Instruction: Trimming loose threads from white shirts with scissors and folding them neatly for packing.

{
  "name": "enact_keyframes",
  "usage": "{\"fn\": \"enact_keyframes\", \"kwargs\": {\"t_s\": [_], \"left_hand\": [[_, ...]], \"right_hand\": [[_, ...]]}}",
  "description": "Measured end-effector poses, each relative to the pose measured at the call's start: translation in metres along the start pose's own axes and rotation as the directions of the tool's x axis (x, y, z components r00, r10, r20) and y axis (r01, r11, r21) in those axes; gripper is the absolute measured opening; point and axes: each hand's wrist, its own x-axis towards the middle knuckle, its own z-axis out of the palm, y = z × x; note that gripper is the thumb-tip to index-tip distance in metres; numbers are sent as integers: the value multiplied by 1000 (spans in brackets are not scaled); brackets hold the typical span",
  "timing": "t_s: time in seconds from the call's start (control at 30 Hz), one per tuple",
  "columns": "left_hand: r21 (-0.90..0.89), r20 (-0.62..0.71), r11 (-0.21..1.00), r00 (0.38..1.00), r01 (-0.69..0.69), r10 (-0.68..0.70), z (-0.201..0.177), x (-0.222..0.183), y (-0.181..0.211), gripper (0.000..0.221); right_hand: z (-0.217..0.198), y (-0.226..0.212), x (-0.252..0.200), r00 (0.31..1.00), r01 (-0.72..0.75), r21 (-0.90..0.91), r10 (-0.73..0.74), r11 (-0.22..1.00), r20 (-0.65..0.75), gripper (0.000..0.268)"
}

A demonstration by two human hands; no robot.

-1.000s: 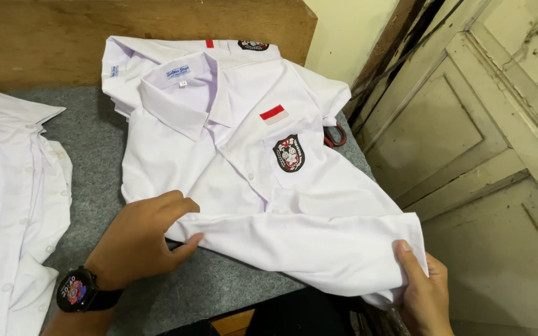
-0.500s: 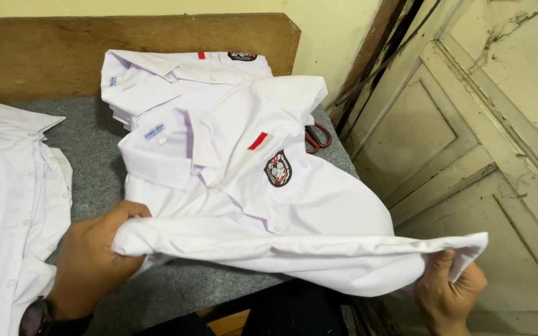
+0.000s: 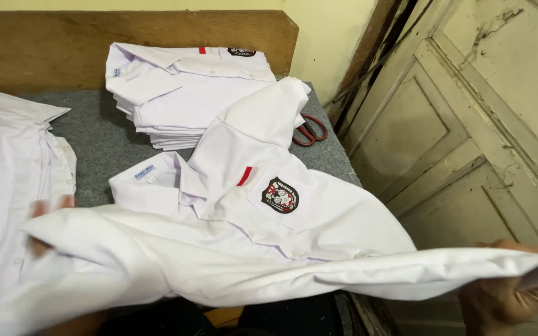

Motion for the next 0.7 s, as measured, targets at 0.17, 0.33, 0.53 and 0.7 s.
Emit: {"fn": "enact_keyframes", "kwargs": {"t_s": [0.17, 0.33, 0.53, 0.7], "left_hand": [[429, 886, -381, 464, -819, -2, 71, -152, -75, 18], [312, 942, 30, 305, -950, -141, 91, -165, -54, 38], [84, 982, -73, 70, -994, 174, 131, -206, -42, 12], [436, 885, -177, 456, -882, -89, 153, -233, -20, 22]], "right_hand": [[-73, -30, -7, 952, 301, -884, 173, -357, 254, 27], [-40, 37, -8, 831, 392, -776, 552, -494, 69, 38], [-25, 132, -13, 489, 492, -858, 863, -149, 130, 34], [-6, 174, -23, 410, 268, -951, 911, -153, -31, 26]]}}
